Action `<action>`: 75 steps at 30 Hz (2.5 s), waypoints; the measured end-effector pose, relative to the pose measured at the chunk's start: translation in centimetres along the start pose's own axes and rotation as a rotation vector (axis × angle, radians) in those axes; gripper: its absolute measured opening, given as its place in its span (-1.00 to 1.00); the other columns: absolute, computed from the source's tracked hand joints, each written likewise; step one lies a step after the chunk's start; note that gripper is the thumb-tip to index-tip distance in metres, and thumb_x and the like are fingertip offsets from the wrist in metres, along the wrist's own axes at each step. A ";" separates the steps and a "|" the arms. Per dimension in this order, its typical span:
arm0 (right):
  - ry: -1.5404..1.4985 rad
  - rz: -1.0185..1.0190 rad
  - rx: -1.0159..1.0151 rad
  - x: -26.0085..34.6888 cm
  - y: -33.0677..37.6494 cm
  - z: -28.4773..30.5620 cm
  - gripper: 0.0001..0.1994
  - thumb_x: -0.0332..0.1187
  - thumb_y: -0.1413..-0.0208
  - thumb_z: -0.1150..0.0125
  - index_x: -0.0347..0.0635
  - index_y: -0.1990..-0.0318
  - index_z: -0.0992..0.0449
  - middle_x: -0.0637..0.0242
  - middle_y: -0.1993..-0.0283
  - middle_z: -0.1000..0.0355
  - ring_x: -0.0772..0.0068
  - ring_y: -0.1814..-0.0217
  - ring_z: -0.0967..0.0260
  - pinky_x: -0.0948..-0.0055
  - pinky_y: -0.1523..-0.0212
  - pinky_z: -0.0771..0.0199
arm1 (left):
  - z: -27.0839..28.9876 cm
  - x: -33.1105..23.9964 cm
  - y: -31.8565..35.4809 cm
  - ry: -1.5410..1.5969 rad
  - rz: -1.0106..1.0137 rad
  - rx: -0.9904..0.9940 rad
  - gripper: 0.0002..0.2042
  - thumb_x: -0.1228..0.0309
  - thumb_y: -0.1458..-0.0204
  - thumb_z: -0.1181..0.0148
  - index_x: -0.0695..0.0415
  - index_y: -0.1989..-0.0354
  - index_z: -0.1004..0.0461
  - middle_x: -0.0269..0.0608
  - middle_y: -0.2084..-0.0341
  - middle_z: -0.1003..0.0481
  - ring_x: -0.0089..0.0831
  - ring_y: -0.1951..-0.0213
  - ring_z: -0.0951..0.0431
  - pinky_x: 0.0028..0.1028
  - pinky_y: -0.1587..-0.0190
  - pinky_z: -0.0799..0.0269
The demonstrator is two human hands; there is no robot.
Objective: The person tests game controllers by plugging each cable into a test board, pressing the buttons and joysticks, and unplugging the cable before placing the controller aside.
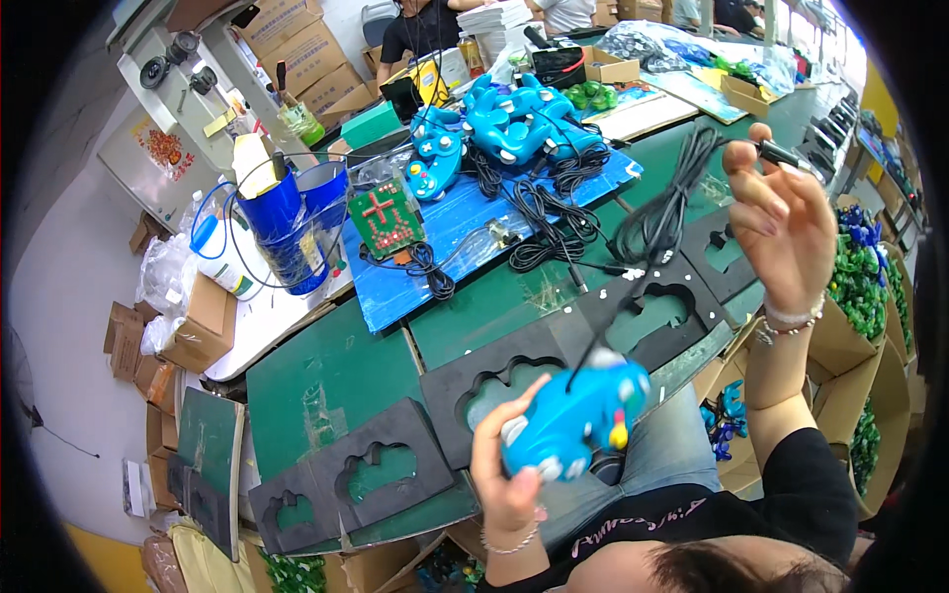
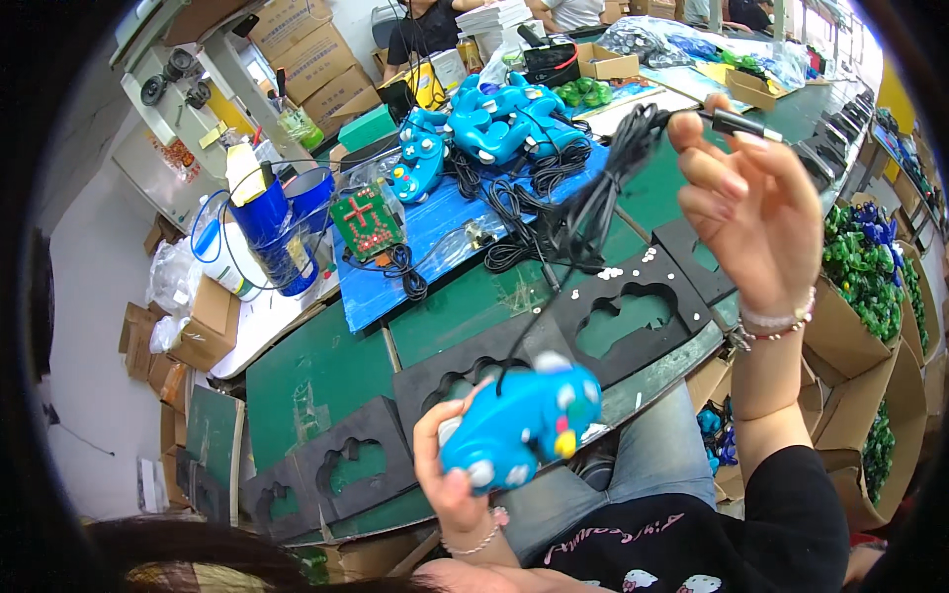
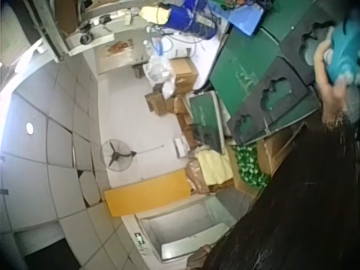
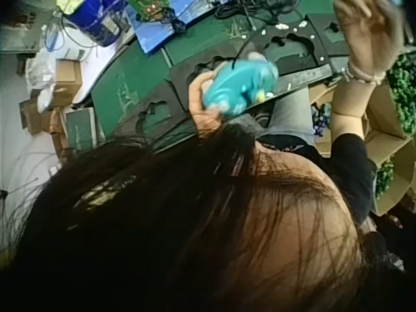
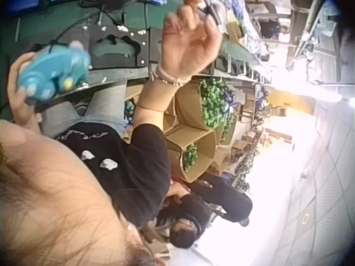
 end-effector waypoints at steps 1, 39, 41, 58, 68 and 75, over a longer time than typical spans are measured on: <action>-0.046 0.005 0.028 -1.0 -0.3 1.4 -0.67 -0.42 -0.21 0.17 -0.27 -0.12 -0.26 0.31 0.24 -0.28 0.72 0.49 -0.08 0.66 0.42 -0.10 | 0.9 -0.3 0.1 0.072 0.057 0.026 -0.43 0.07 0.10 -0.05 0.27 0.01 -0.27 0.32 0.06 -0.38 -0.04 0.03 -0.45 -0.18 -0.06 -0.36; 0.815 -0.355 0.588 -15.2 -4.6 2.6 -0.80 -0.31 -0.20 -0.07 -0.25 0.15 -0.47 0.34 0.24 -0.44 0.59 0.15 -0.35 0.54 0.07 -0.33 | 6.7 0.7 0.2 0.168 0.162 -0.106 -0.34 -0.01 0.05 0.01 0.41 0.00 -0.27 0.20 0.15 -0.46 -0.23 0.14 -0.50 -0.38 0.08 -0.44; 0.720 -0.542 0.379 -16.5 -5.5 4.3 -0.72 -0.18 -0.21 -0.05 -0.24 0.17 -0.44 0.39 0.38 -0.44 0.67 0.33 -0.35 0.61 0.33 -0.36 | 6.7 0.6 0.3 0.209 0.183 -0.085 -0.35 0.00 0.04 -0.02 0.41 -0.01 -0.27 0.25 0.10 -0.44 -0.21 0.12 -0.50 -0.36 0.05 -0.42; 1.247 -0.502 0.071 -23.0 -7.6 12.1 -0.83 -0.31 -0.22 0.00 -0.23 0.20 -0.27 0.30 0.46 -0.49 0.58 0.48 -0.30 0.54 0.45 -0.29 | 4.9 0.3 -0.6 -0.069 0.122 -0.058 -0.42 0.11 0.01 0.07 0.39 -0.03 -0.25 0.24 0.10 -0.43 -0.24 0.10 -0.49 -0.39 0.01 -0.39; 0.996 -0.499 -0.140 -23.3 -7.8 12.8 -0.87 -0.29 -0.27 0.06 -0.13 0.19 -0.23 0.39 0.45 -0.45 0.71 0.52 -0.18 0.67 0.51 -0.19 | 4.5 0.5 -0.6 -0.087 0.136 -0.049 -0.42 0.09 0.01 0.04 0.39 -0.03 -0.26 0.22 0.08 -0.44 -0.24 0.09 -0.49 -0.38 0.00 -0.38; 1.026 -0.602 0.012 -22.8 -7.4 12.4 -0.87 -0.25 -0.29 0.09 -0.08 0.21 -0.22 0.48 0.46 -0.37 0.75 0.51 -0.12 0.71 0.48 -0.13 | 4.1 0.6 -0.8 -0.055 0.162 -0.047 -0.43 0.11 0.02 0.05 0.39 -0.02 -0.27 0.21 0.07 -0.44 -0.26 0.08 -0.48 -0.38 -0.01 -0.37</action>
Point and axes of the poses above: each hand's wrist, its own y-axis away from the middle knuckle, its own z-axis out of the back of the hand, x = y × z, the point moved 3 cm from there along -y, towards the middle knuckle
